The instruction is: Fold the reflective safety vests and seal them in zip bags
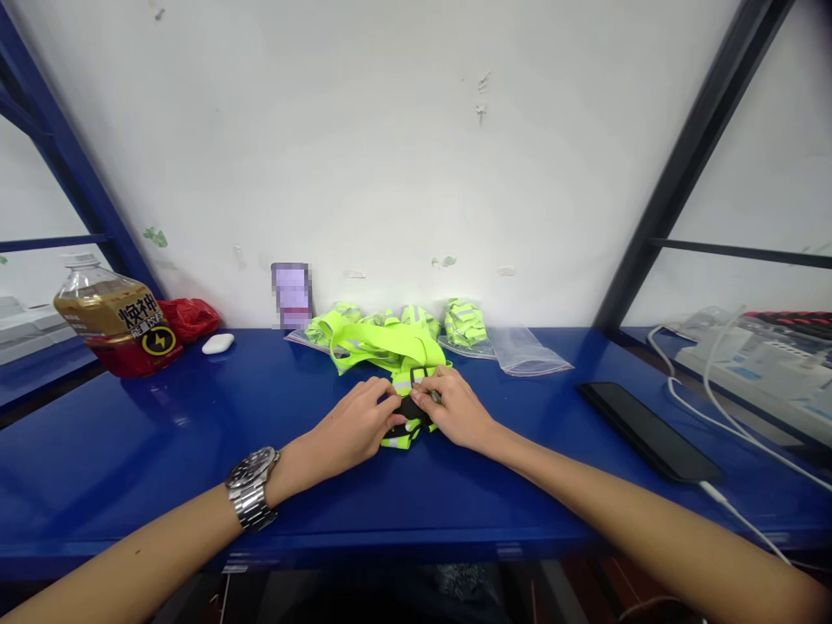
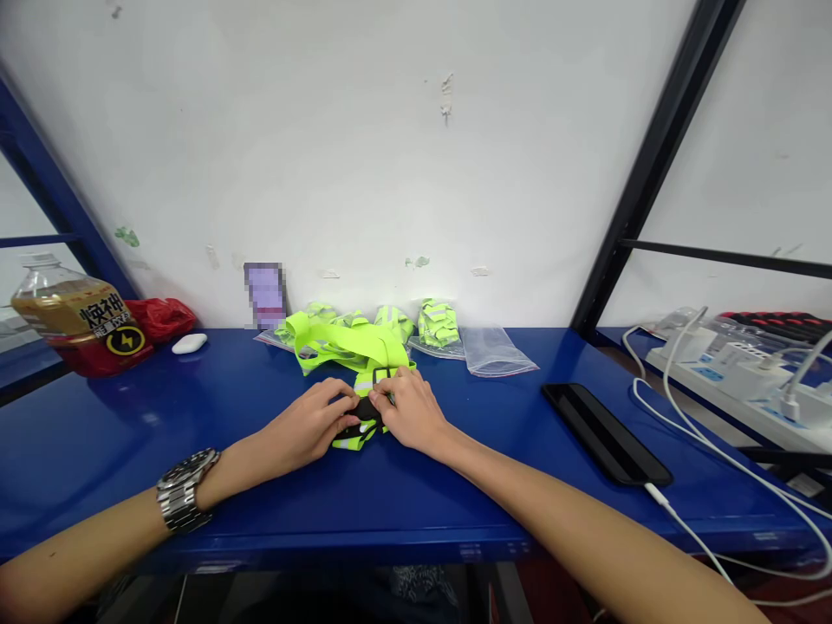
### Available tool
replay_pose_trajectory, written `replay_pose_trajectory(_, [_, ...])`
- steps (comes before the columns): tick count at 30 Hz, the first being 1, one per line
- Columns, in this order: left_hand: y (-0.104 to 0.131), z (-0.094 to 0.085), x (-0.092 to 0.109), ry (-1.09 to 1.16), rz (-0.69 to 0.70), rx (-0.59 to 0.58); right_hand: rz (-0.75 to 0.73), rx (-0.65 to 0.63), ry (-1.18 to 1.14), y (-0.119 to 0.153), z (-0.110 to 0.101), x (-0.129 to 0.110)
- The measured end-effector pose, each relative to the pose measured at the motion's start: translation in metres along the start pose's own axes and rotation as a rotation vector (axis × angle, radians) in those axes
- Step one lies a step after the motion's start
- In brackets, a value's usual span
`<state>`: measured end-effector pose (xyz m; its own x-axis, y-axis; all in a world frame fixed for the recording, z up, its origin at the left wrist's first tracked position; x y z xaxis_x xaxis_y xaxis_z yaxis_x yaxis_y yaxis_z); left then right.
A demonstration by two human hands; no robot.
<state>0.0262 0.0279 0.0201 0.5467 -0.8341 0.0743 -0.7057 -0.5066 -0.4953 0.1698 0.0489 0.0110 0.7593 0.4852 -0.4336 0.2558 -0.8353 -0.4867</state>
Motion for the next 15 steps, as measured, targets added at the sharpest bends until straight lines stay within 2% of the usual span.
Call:
replay_pose_trajectory(4, [0.01,-0.004,-0.002,0.067,0.003,-0.112,-0.01,-0.004,-0.034,0.001,0.0,-0.001])
replay_pose_trajectory(8, [0.008,-0.008,-0.016,0.189,-0.145,-0.066,-0.077,-0.027,-0.14,0.003,-0.005,-0.007])
replay_pose_trajectory(11, [0.007,-0.007,-0.02,0.25,-0.21,-0.098,-0.112,-0.059,-0.239,0.008,-0.011,-0.007])
replay_pose_trajectory(15, [0.01,-0.013,0.0,0.169,-0.015,-0.085,-0.15,-0.092,-0.263,0.019,-0.017,-0.003])
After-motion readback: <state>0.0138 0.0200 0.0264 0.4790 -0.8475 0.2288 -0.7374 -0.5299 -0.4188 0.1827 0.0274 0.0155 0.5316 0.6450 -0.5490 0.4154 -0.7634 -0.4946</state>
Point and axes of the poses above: each hand's wrist, its own y-axis away from the middle knuckle, its own z-axis out of the palm, x = y × z, the point moved 6 cm from there along -y, towards the middle knuckle, and after that the axes turned 6 degrees about x, right-handed, at the moved point
